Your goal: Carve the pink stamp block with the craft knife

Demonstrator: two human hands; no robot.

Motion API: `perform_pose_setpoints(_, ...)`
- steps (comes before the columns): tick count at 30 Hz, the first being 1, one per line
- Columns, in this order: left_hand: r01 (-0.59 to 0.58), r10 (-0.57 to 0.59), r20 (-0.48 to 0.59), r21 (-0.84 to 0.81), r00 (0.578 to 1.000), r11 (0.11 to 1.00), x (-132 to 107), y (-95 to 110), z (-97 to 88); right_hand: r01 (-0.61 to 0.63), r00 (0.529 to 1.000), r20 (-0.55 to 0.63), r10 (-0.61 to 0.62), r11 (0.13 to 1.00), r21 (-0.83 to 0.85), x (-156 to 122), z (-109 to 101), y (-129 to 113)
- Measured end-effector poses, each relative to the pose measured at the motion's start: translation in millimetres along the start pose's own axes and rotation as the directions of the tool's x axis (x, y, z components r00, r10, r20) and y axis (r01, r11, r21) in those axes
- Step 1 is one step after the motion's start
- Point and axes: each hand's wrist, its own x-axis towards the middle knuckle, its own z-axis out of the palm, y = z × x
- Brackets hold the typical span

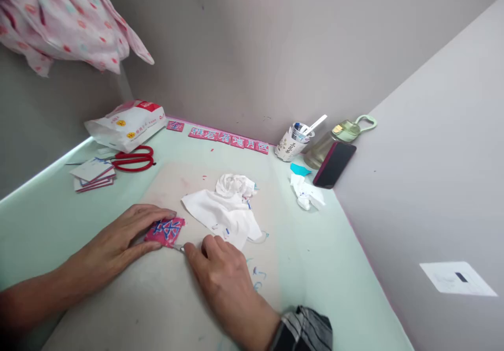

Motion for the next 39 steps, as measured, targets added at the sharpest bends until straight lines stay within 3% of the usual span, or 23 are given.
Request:
perform_pose_setpoints(5,0.013,-0.013,0.036,0.027,0.999,1.000,0.0,-1.4,-1.0,-0.018,1.000,-0.006,0.018,1.000,0.011,2.1,1.6,-0.9)
perform_pose_setpoints(34,0.005,-0.005,-0.021,-0.006,1.000,1.000,0.0,-2.5,-0.5,-0.041,0.997,-0.069,0.039,0.999,-0.020,5.9,5.8,-0.8)
perform_pose_setpoints(39,0.023,-0.022,0.005,-0.003,1.000,1.000,1.4,-0.9,-2.0,-0.078,0.995,-0.057,0.080,0.996,0.037,2.7,7.0,0.4)
